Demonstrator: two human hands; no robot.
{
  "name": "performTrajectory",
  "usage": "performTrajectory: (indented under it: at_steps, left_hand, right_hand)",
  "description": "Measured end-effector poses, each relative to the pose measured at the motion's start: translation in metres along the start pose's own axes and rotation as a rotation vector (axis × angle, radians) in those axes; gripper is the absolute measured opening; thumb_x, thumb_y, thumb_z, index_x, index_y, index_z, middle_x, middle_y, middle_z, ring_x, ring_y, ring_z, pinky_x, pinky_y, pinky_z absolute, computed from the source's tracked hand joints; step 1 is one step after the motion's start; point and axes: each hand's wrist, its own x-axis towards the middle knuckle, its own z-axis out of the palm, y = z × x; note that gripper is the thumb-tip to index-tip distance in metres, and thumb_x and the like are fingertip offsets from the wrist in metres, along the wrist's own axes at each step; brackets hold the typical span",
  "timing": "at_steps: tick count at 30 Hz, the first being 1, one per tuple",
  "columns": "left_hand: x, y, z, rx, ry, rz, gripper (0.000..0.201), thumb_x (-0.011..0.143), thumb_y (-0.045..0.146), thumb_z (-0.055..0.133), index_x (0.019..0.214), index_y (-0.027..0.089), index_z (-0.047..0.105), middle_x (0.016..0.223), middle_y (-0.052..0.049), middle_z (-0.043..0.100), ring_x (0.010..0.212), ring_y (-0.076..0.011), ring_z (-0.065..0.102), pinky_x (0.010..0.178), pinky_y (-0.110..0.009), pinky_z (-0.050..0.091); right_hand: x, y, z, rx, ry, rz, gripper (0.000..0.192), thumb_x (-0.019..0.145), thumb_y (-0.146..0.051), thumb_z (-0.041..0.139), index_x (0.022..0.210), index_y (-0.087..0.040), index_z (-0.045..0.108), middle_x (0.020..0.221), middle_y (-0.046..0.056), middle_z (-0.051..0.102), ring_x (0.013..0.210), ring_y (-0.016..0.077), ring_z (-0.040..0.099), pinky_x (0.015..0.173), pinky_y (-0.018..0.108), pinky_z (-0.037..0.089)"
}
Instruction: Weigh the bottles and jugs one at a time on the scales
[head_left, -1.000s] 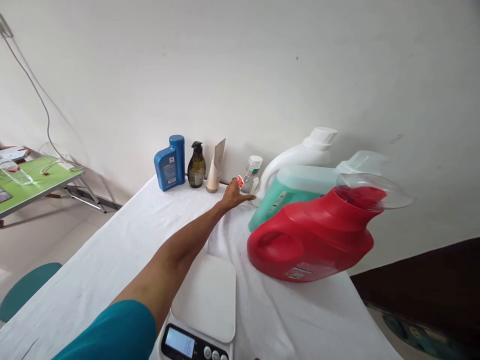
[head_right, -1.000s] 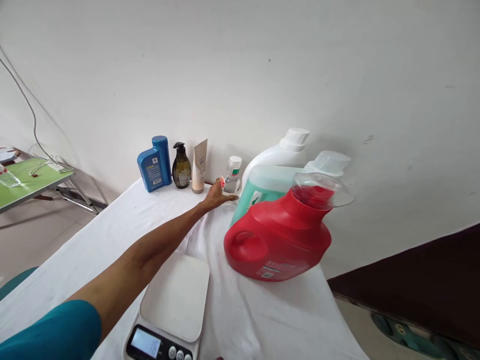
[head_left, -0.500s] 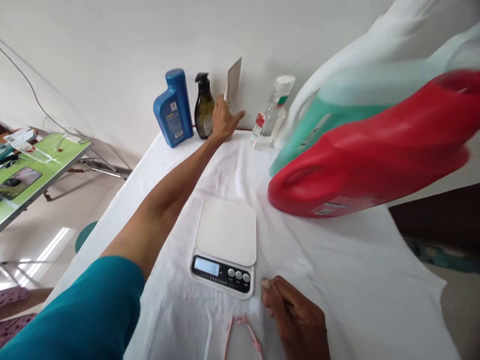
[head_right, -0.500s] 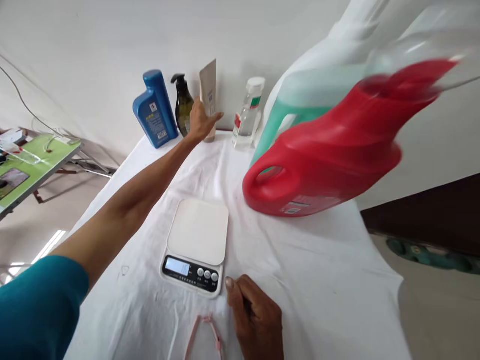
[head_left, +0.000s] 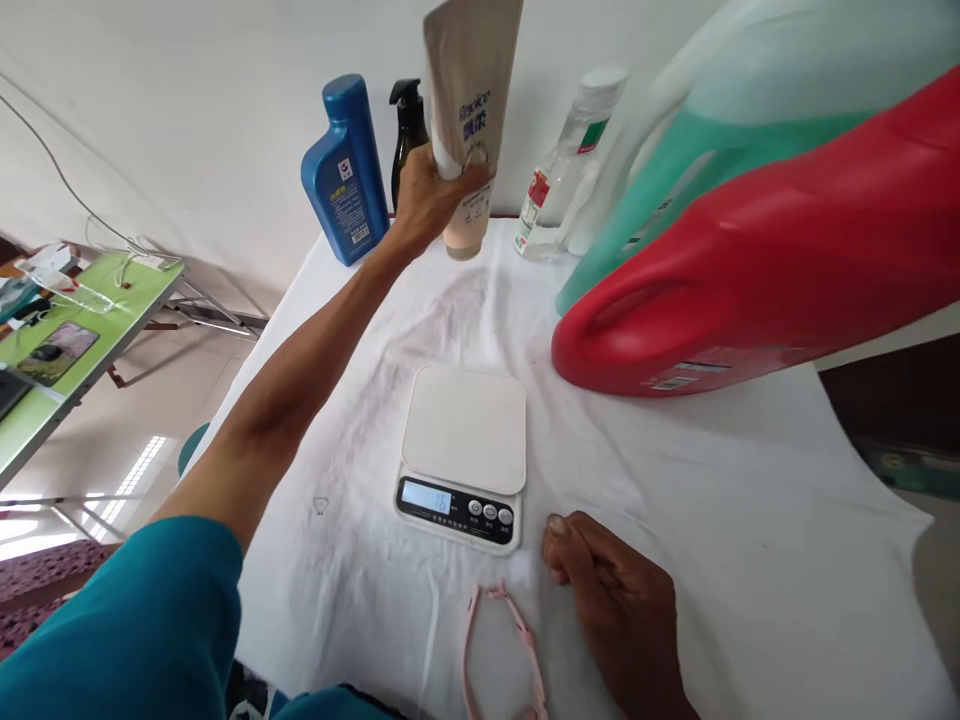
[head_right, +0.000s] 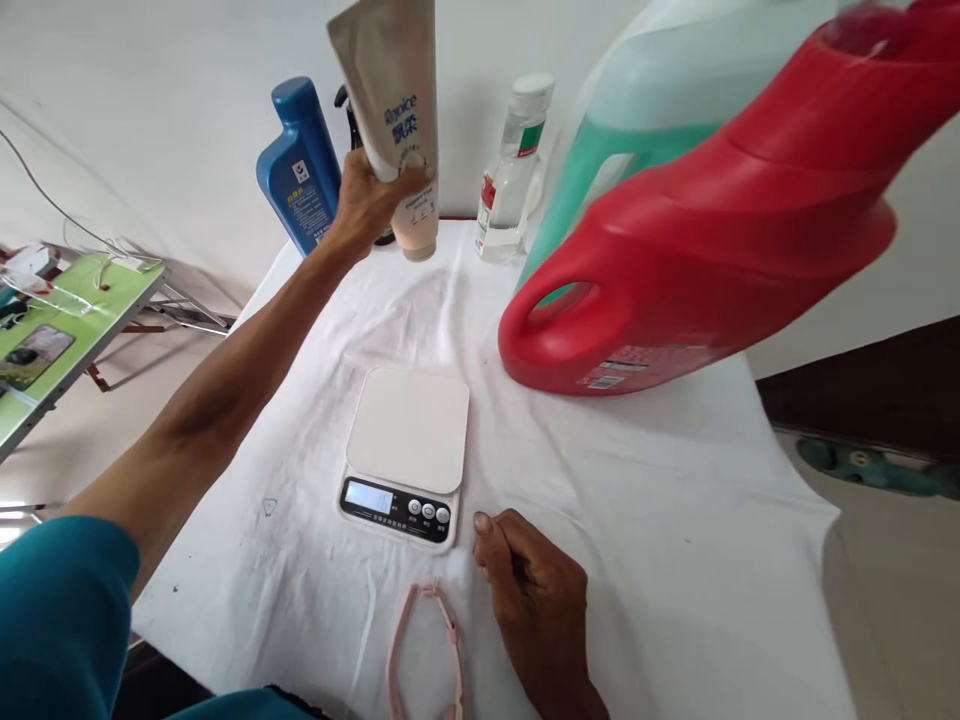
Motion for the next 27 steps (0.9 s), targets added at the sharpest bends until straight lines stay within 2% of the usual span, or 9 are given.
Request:
performTrajectory:
  at_steps: [2, 4, 6, 8, 13, 17, 20, 24, 27]
  left_hand:
    - [-0.035, 0.046, -0.016, -0.051, -0.118, -0.036, 0.050, 0.082, 0.064, 0.083, 0.101, 0.018, 0.074, 0.104, -0.005, 0.079, 0.112, -0.0281, 0.070, 0.100, -0.048, 0.059]
    - [-0.075, 0.087, -0.026, -0.112, -0.214, -0.039, 0.049, 0.079, 0.058, 0.088, 0.105, 0.018, 0.075, 0.110, -0.006, 0.080, 0.109, -0.0285, 0.072, 0.102, -0.050, 0.060]
    - [-0.114, 0.115, -0.029, -0.164, -0.261, -0.065, 0.049, 0.077, 0.055, 0.090, 0.105, 0.017, 0.077, 0.107, -0.006, 0.080, 0.110, -0.0310, 0.074, 0.100, -0.052, 0.062]
    - [-0.146, 0.129, -0.028, -0.193, -0.280, -0.094, 0.049, 0.077, 0.055, 0.090, 0.105, 0.018, 0.077, 0.103, -0.005, 0.079, 0.111, -0.0337, 0.075, 0.095, -0.052, 0.065]
    - [-0.186, 0.132, -0.024, -0.225, -0.362, -0.135, 0.042, 0.081, 0.049, 0.088, 0.105, 0.017, 0.078, 0.103, -0.007, 0.081, 0.100, -0.0310, 0.078, 0.089, -0.047, 0.066]
    - [-0.194, 0.132, -0.025, -0.257, -0.366, -0.191, 0.039, 0.080, 0.042, 0.089, 0.105, 0.015, 0.077, 0.107, -0.009, 0.081, 0.098, -0.0280, 0.077, 0.089, -0.045, 0.064]
    - [-0.195, 0.134, -0.029, -0.236, -0.383, -0.213, 0.042, 0.078, 0.042, 0.091, 0.106, 0.014, 0.076, 0.108, -0.011, 0.081, 0.099, -0.0278, 0.076, 0.089, -0.044, 0.063]
    - [-0.199, 0.135, -0.037, -0.230, -0.423, -0.164, 0.058, 0.071, 0.052, 0.095, 0.111, 0.015, 0.075, 0.113, -0.013, 0.080, 0.106, -0.0297, 0.074, 0.095, -0.046, 0.059]
    - [-0.209, 0.128, -0.045, -0.295, -0.325, -0.128, 0.073, 0.075, 0.071, 0.085, 0.124, 0.019, 0.070, 0.126, -0.014, 0.076, 0.121, -0.0336, 0.070, 0.104, -0.050, 0.055]
  right_hand:
    - [0.003, 0.000, -0.001, -0.006, 0.002, -0.036, 0.055, 0.106, -0.050, 0.058, 0.060, -0.023, 0.047, 0.055, -0.004, 0.046, 0.049, 0.0115, 0.043, 0.050, 0.027, 0.034]
    - [0.007, 0.000, -0.002, -0.032, 0.028, -0.059, 0.056, 0.105, -0.051, 0.059, 0.059, -0.023, 0.048, 0.055, -0.003, 0.048, 0.049, 0.0118, 0.045, 0.052, 0.027, 0.036]
    - [0.010, 0.000, -0.004, -0.069, 0.088, -0.076, 0.056, 0.105, -0.053, 0.059, 0.058, -0.023, 0.049, 0.054, -0.003, 0.049, 0.050, 0.0120, 0.045, 0.054, 0.028, 0.037]
    - [0.013, 0.000, -0.006, -0.101, 0.155, -0.086, 0.056, 0.104, -0.054, 0.059, 0.058, -0.023, 0.051, 0.054, -0.003, 0.050, 0.050, 0.0122, 0.045, 0.055, 0.029, 0.037]
    - [0.016, 0.000, -0.010, -0.130, 0.263, -0.057, 0.055, 0.101, -0.057, 0.060, 0.057, -0.023, 0.055, 0.054, -0.002, 0.052, 0.052, 0.0137, 0.047, 0.056, 0.030, 0.037]
    - [0.017, 0.001, -0.009, -0.121, 0.283, -0.035, 0.055, 0.098, -0.059, 0.061, 0.056, -0.024, 0.057, 0.053, -0.001, 0.052, 0.052, 0.0146, 0.048, 0.057, 0.031, 0.039]
    - [0.020, 0.003, -0.012, -0.102, 0.226, 0.012, 0.054, 0.095, -0.061, 0.063, 0.057, -0.023, 0.060, 0.053, 0.000, 0.055, 0.054, 0.0153, 0.052, 0.058, 0.030, 0.041]
    - [0.032, -0.002, -0.015, -0.013, 0.114, 0.105, 0.051, 0.092, -0.064, 0.069, 0.063, -0.022, 0.067, 0.056, 0.001, 0.060, 0.051, 0.0145, 0.052, 0.051, 0.028, 0.041]
    - [0.050, -0.009, -0.008, 0.091, 0.142, 0.047, 0.049, 0.092, -0.062, 0.069, 0.064, -0.022, 0.068, 0.059, 0.002, 0.062, 0.051, 0.0146, 0.053, 0.048, 0.027, 0.040]
